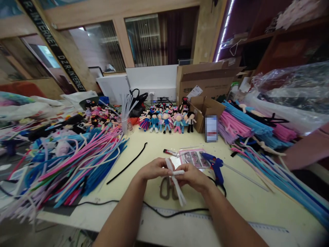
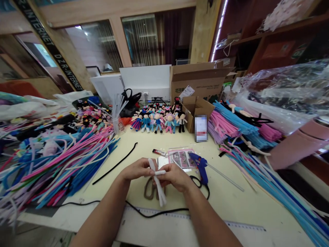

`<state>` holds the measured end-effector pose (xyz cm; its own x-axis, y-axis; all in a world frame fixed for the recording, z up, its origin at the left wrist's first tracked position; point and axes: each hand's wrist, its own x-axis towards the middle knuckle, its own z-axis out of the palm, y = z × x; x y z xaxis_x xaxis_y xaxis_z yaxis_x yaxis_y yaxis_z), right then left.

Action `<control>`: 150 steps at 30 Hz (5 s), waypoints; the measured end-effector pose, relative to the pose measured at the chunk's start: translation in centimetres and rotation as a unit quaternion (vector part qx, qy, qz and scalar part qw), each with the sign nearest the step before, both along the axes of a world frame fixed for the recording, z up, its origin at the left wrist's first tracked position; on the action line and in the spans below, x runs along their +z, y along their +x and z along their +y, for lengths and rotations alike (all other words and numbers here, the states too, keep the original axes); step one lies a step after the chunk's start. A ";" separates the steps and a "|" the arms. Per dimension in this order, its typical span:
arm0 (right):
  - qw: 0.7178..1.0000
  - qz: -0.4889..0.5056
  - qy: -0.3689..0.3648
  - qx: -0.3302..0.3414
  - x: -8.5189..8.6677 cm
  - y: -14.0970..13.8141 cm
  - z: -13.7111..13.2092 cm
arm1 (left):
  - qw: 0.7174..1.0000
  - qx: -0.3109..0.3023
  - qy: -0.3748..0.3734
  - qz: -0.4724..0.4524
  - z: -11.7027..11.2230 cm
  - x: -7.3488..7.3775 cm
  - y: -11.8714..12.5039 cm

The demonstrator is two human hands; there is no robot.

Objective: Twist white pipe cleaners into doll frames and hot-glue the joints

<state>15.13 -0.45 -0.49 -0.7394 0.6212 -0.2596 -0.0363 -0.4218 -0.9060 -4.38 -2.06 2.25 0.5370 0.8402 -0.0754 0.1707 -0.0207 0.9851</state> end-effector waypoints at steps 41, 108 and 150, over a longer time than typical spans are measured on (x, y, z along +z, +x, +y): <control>0.991 0.060 -0.015 -0.114 -0.7 -1.5 -0.3 | 0.946 0.176 -0.113 -0.246 0.5 -2.4 2.9; 0.993 -0.023 0.042 -0.105 -0.3 -1.6 -0.4 | 0.931 0.301 -0.067 -0.194 1.1 -2.6 3.3; 0.957 0.121 0.020 -0.263 -0.8 -0.1 1.8 | 0.946 0.139 -0.207 -0.209 0.1 -1.7 4.1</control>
<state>15.00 1.32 -1.26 -0.3571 0.9299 -0.0887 -0.4444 -0.2527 -0.8594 -0.29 -2.00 0.57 0.3548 0.8981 -0.2599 -0.2926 0.3707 0.8814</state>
